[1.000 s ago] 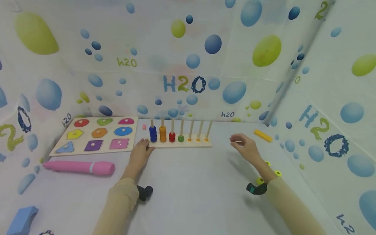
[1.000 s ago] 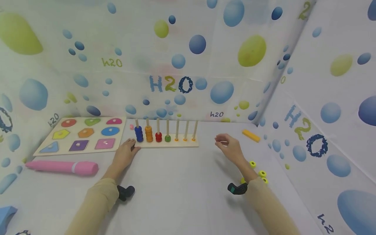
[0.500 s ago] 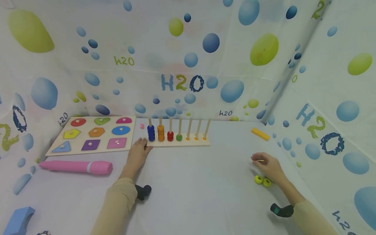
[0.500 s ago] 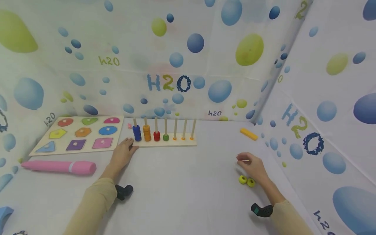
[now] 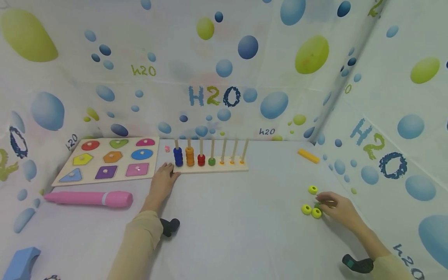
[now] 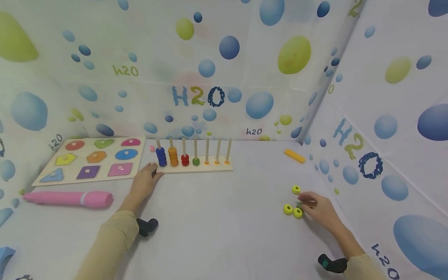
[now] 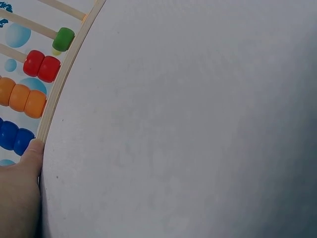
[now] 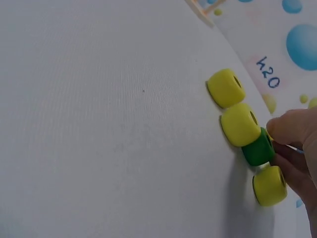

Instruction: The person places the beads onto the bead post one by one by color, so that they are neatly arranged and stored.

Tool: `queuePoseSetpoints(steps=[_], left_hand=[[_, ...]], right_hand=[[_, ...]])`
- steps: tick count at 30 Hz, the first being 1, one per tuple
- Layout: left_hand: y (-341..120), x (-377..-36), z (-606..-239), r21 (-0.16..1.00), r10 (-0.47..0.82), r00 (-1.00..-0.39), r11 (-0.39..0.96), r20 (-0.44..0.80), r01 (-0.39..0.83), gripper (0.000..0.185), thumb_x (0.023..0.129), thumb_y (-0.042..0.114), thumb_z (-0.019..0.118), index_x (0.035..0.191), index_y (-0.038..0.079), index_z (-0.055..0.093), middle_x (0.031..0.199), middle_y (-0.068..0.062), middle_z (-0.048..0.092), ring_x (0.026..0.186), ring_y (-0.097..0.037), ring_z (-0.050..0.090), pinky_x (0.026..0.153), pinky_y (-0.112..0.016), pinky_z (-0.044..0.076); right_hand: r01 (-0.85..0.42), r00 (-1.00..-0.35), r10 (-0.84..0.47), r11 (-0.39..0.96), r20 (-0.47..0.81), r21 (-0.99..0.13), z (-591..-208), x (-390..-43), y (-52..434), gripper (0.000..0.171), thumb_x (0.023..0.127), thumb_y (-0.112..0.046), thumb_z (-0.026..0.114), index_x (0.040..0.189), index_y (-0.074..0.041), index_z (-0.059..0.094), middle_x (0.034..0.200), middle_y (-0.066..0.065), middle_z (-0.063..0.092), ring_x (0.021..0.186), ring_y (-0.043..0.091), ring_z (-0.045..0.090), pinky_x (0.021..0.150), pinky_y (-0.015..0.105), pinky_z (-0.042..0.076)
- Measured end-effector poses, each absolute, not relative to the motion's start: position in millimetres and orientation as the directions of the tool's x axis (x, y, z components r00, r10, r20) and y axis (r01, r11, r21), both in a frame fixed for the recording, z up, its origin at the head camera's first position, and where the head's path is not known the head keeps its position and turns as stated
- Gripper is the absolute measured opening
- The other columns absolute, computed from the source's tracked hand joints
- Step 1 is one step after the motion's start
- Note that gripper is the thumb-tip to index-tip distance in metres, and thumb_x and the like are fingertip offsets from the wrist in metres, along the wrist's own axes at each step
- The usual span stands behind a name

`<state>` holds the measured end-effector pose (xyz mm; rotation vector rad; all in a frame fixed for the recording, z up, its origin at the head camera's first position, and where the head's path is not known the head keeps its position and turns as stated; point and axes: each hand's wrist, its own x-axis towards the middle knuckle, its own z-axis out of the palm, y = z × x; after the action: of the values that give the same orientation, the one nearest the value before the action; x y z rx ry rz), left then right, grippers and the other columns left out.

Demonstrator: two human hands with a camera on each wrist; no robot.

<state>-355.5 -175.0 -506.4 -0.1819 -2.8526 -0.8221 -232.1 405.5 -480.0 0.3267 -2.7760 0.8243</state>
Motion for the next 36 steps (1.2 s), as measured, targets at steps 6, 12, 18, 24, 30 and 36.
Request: queuePoseSetpoints(steps=[6, 12, 18, 24, 30, 36], left_hand=[[-173, -354, -505, 0.521, 0.067, -0.978, 0.838, 0.199, 0.164, 0.053, 0.097, 0.025, 0.055, 0.132, -0.012, 0.045, 0.138, -0.027, 0.043, 0.134, -0.041, 0.030, 0.111, -0.052, 0.024], [-172, -351, -505, 0.523, 0.064, -0.979, 0.838, 0.192, 0.158, 0.052, 0.096, 0.024, 0.056, 0.132, -0.011, 0.045, 0.138, -0.027, 0.043, 0.133, -0.041, 0.031, 0.110, -0.052, 0.025], [-172, -351, -504, 0.526, 0.050, -0.983, 0.839, 0.178, 0.138, 0.053, 0.096, 0.026, 0.056, 0.134, -0.010, 0.044, 0.139, -0.026, 0.043, 0.134, -0.041, 0.031, 0.110, -0.052, 0.026], [-173, -352, -503, 0.522, 0.044, -0.983, 0.843, 0.176, 0.131, 0.054, 0.096, 0.027, 0.056, 0.134, -0.009, 0.044, 0.139, -0.026, 0.043, 0.134, -0.040, 0.031, 0.110, -0.051, 0.026], [-175, -353, -504, 0.514, 0.055, -0.978, 0.844, 0.199, 0.152, 0.053, 0.095, 0.026, 0.058, 0.133, -0.010, 0.046, 0.137, -0.026, 0.045, 0.132, -0.041, 0.033, 0.110, -0.051, 0.027], [-175, -353, -503, 0.501, 0.071, -0.975, 0.849, 0.212, 0.170, 0.052, 0.095, 0.025, 0.058, 0.131, -0.011, 0.047, 0.135, -0.027, 0.046, 0.131, -0.042, 0.035, 0.109, -0.052, 0.029]], right_hand=[[-0.282, -0.948, -0.175, 0.846, 0.265, -0.452, -481, -227, 410, 0.026, 0.080, 0.000, 0.071, 0.104, -0.007, 0.067, 0.100, 0.006, 0.069, 0.093, 0.027, 0.066, 0.078, 0.033, 0.057], [-0.330, -0.924, -0.207, 0.857, 0.321, -0.396, -482, -225, 408, 0.030, 0.073, 0.006, 0.075, 0.100, -0.006, 0.067, 0.096, 0.005, 0.069, 0.089, 0.026, 0.067, 0.073, 0.032, 0.058], [-0.306, -0.931, -0.184, 0.865, 0.316, -0.398, -483, -227, 406, 0.030, 0.074, 0.004, 0.075, 0.100, -0.007, 0.067, 0.095, 0.005, 0.069, 0.088, 0.025, 0.067, 0.073, 0.030, 0.057], [-0.312, -0.924, -0.173, 0.857, 0.340, -0.411, -479, -235, 399, 0.029, 0.076, 0.002, 0.073, 0.102, -0.009, 0.066, 0.096, 0.001, 0.069, 0.090, 0.011, 0.064, 0.076, 0.022, 0.055], [-0.343, -0.917, -0.170, 0.797, 0.360, -0.497, -469, -251, 377, 0.029, 0.080, 0.002, 0.071, 0.107, -0.006, 0.064, 0.100, 0.005, 0.069, 0.092, 0.018, 0.065, 0.077, 0.023, 0.055], [-0.357, -0.930, -0.204, 0.695, 0.304, -0.625, -470, -277, 341, 0.028, 0.085, -0.001, 0.068, 0.112, -0.002, 0.062, 0.105, 0.008, 0.067, 0.097, 0.025, 0.064, 0.081, 0.025, 0.055]])
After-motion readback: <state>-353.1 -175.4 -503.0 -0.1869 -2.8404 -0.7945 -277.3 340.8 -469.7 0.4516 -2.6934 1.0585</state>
